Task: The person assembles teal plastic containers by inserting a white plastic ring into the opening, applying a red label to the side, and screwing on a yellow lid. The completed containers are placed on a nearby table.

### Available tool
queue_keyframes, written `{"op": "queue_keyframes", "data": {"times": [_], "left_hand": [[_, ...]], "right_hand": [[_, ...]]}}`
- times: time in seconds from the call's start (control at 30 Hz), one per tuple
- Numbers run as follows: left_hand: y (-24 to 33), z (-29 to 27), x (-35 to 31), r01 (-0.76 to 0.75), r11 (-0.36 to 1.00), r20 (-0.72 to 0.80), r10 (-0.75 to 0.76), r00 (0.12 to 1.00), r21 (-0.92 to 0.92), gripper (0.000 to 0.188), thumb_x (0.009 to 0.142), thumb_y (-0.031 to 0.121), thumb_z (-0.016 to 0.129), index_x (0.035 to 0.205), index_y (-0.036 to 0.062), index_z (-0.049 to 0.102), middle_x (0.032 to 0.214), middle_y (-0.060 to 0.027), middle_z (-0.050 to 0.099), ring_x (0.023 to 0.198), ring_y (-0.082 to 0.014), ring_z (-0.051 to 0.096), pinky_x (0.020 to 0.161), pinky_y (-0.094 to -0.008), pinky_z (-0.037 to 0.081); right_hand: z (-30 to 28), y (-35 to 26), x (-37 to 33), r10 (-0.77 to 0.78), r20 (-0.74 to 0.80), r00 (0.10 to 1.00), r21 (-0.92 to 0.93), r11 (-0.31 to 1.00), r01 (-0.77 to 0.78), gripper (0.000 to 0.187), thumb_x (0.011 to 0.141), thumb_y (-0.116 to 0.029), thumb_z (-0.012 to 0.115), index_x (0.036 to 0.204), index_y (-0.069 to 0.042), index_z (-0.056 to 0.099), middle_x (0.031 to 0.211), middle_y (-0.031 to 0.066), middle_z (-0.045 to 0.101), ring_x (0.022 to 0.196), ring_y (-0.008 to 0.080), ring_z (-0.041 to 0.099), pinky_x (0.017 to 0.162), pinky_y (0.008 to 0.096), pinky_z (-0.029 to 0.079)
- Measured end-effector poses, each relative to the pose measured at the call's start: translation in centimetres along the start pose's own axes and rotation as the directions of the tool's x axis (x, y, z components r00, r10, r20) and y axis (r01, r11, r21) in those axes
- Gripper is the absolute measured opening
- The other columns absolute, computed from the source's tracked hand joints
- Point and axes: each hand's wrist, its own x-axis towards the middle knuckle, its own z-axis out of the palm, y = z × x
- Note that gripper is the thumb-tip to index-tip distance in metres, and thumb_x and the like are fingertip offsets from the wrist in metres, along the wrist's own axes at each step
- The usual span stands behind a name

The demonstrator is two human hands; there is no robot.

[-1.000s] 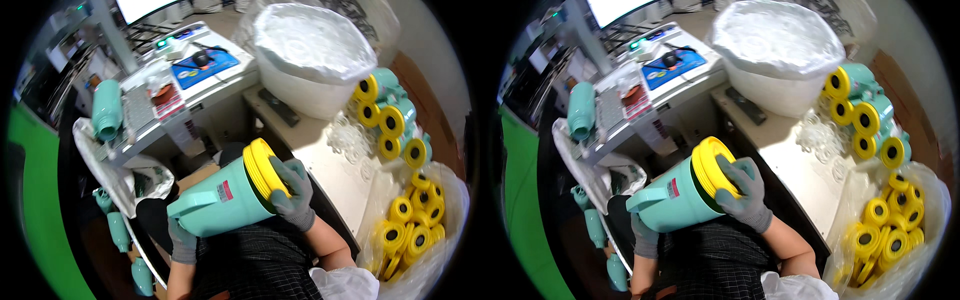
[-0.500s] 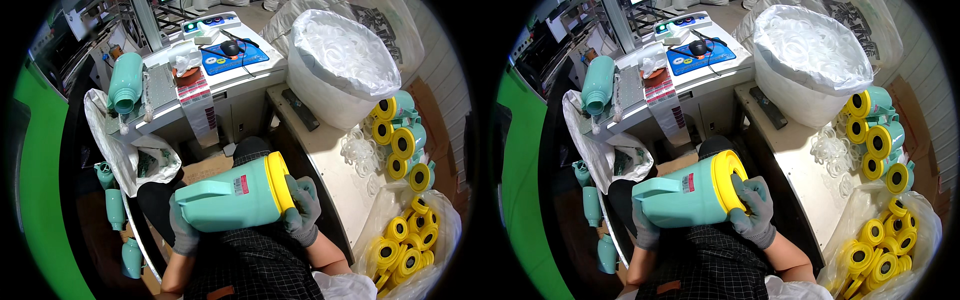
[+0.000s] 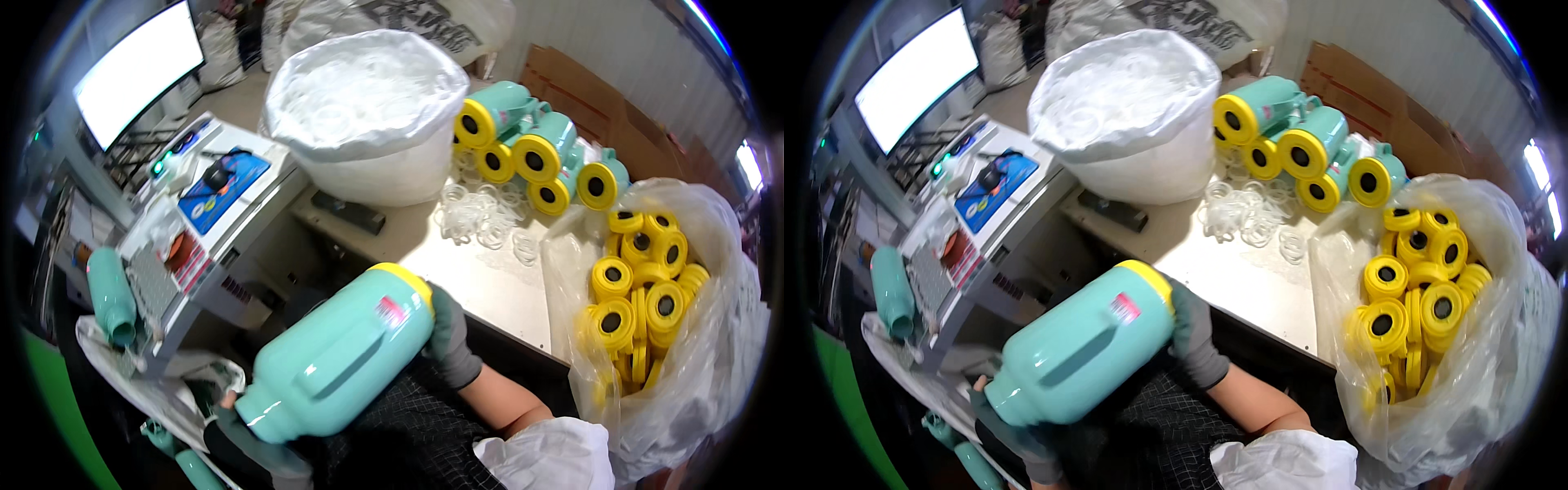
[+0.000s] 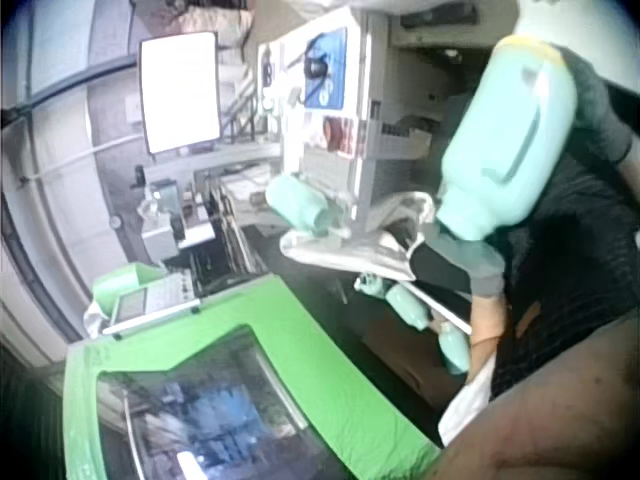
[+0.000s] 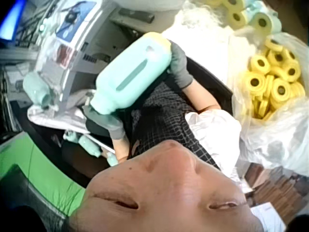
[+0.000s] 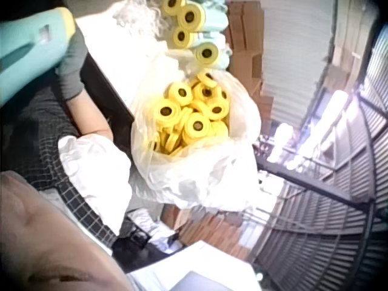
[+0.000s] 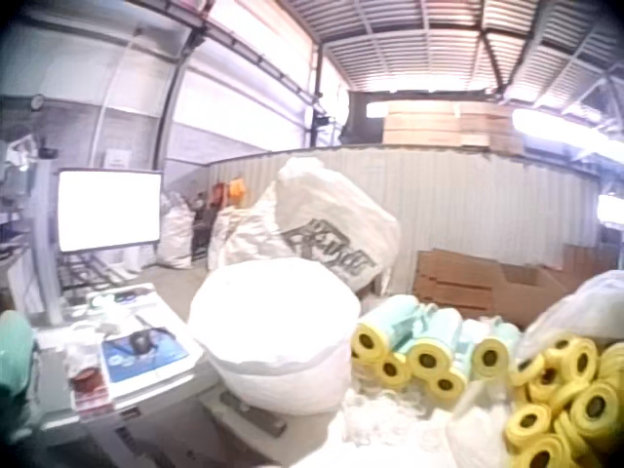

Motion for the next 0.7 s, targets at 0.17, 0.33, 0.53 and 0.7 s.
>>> {"op": "queue_keyframes", "data": {"times": [0.17, 0.33, 0.53, 0.7], "left_hand": [[0.2, 2.3, 0.2, -0.475, 0.879, 0.356, 0.453, 0.818, -0.027, 0.084, 0.083, 0.025, 0.071, 0.154, 0.0031, 0.034, 0.144, -0.0132, 0.044, 0.122, -0.024, 0.053, 0.103, -0.0402, 0.046], [-0.2, 4.1, 0.3, -0.345, 0.931, 0.48, 0.25, 0.841, 0.12, 0.07, 0.079, 0.009, 0.061, 0.146, 0.0014, 0.044, 0.139, -0.0109, 0.042, 0.114, -0.0219, 0.052, 0.1, -0.0394, 0.046], [-2.8, 3.5, -0.9, -0.078, 0.974, 0.353, -0.003, 0.935, 0.213, 0.053, 0.087, 0.004, 0.059, 0.139, 0.0008, 0.048, 0.123, -0.0084, 0.049, 0.097, -0.0149, 0.052, 0.09, -0.0323, 0.047], [-2.0, -2.6, -2.4, 0.132, 0.951, 0.214, -0.195, 0.957, 0.279, 0.044, 0.087, 0.002, 0.069, 0.129, 0.0003, 0.054, 0.114, -0.0067, 0.05, 0.096, -0.0167, 0.052, 0.082, -0.0324, 0.048]], "right_hand": [[-12.0, -1.1, 8.0, -0.043, -0.176, 0.983, 0.784, 0.598, 0.166, 0.064, 0.104, -0.052, 0.051, 0.152, -0.011, 0.046, 0.146, 0.0119, 0.057, 0.131, 0.0302, 0.056, 0.111, 0.0469, 0.047], [-29.9, -10.9, 19.3, 0.06, -0.618, 0.784, 0.707, 0.479, 0.521, 0.05, 0.1, -0.046, 0.049, 0.138, -0.015, 0.06, 0.14, 0.0096, 0.063, 0.128, 0.0317, 0.061, 0.109, 0.0542, 0.05], [-35.1, -10.8, 27.0, 0.223, -0.715, 0.663, 0.678, 0.455, 0.577, 0.052, 0.095, -0.046, 0.065, 0.134, -0.013, 0.055, 0.125, 0.0152, 0.066, 0.114, 0.0338, 0.065, 0.098, 0.0529, 0.053], [-30.0, -4.0, 27.2, 0.01, -0.367, 0.93, 0.695, 0.667, 0.268, 0.053, 0.097, -0.036, 0.063, 0.14, -0.008, 0.052, 0.13, 0.0185, 0.064, 0.119, 0.0346, 0.063, 0.099, 0.0495, 0.054]]}}
